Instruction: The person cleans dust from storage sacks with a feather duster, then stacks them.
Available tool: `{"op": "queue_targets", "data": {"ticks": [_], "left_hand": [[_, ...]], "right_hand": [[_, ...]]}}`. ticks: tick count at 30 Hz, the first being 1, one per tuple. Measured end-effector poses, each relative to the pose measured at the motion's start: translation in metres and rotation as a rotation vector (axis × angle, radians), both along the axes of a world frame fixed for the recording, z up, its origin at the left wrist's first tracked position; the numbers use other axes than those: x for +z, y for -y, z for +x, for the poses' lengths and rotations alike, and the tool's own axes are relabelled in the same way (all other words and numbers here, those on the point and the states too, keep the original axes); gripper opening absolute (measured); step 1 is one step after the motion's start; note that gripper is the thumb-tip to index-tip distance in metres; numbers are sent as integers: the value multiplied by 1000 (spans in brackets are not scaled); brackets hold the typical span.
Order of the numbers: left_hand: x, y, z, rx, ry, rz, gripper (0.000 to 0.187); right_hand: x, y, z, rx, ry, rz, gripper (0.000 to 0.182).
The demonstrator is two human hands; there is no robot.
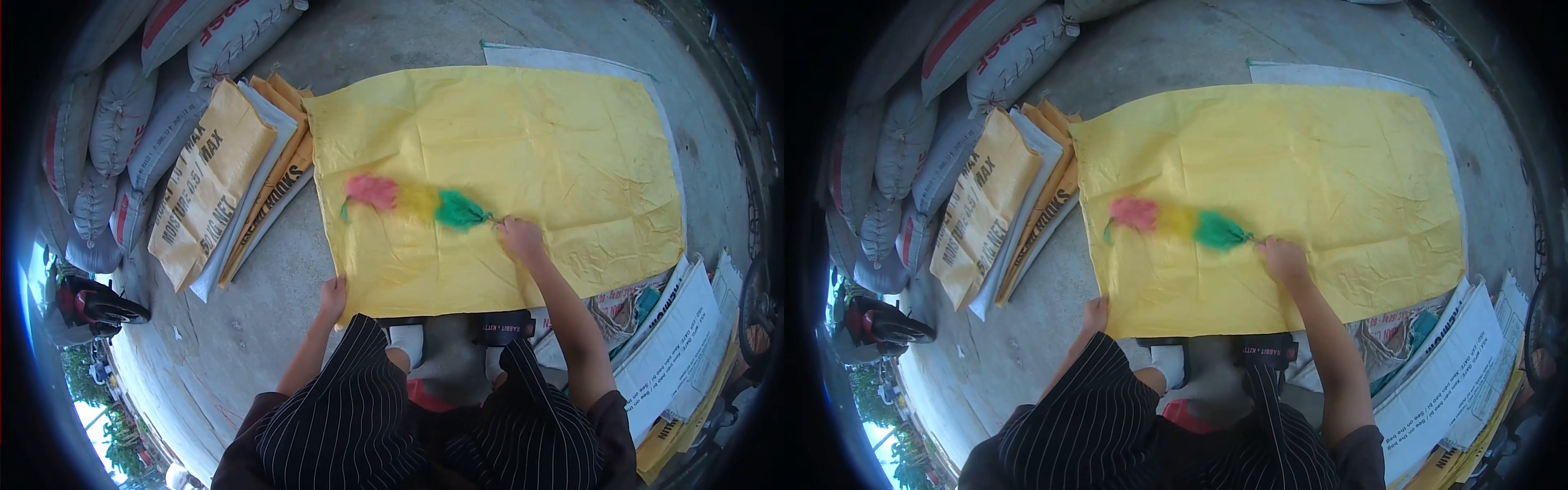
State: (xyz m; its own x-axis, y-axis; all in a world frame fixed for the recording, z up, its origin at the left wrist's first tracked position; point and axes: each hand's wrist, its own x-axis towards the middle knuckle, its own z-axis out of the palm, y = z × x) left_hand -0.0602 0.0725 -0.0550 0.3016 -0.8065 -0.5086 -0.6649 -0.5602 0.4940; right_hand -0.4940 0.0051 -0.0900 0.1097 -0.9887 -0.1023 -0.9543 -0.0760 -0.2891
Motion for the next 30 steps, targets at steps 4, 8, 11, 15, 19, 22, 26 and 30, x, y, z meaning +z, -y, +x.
{"op": "queue_targets", "data": {"ticks": [4, 8, 11, 15, 19, 22, 26, 30], "left_hand": [[-10, -11, 8, -31, 44, -7, 45], [3, -10, 4, -44, 49, -31, 44], [-1, -6, 8, -119, 44, -5, 44], [0, -4, 9, -69, 27, -25, 44], [7, -4, 9, -121, 33, 48, 44], [13, -9, 6, -57, -29, 23, 45], [39, -11, -3, -39, -56, -94, 36], [28, -30, -5, 44, -86, -173, 29]], "right_hand": [[-4, 47, -18, -550, -54, -101, 34], [12, 54, -16, -401, 105, -187, 33], [26, 63, 10, 153, 57, -161, 34], [23, 98, 39, 16, -70, -31, 34], [29, 124, 46, -329, 20, -63, 36], [43, 114, 53, -340, 130, -153, 38], [36, 61, 43, 188, 45, -254, 27], [30, 28, 44, 156, -138, -284, 27]]}}
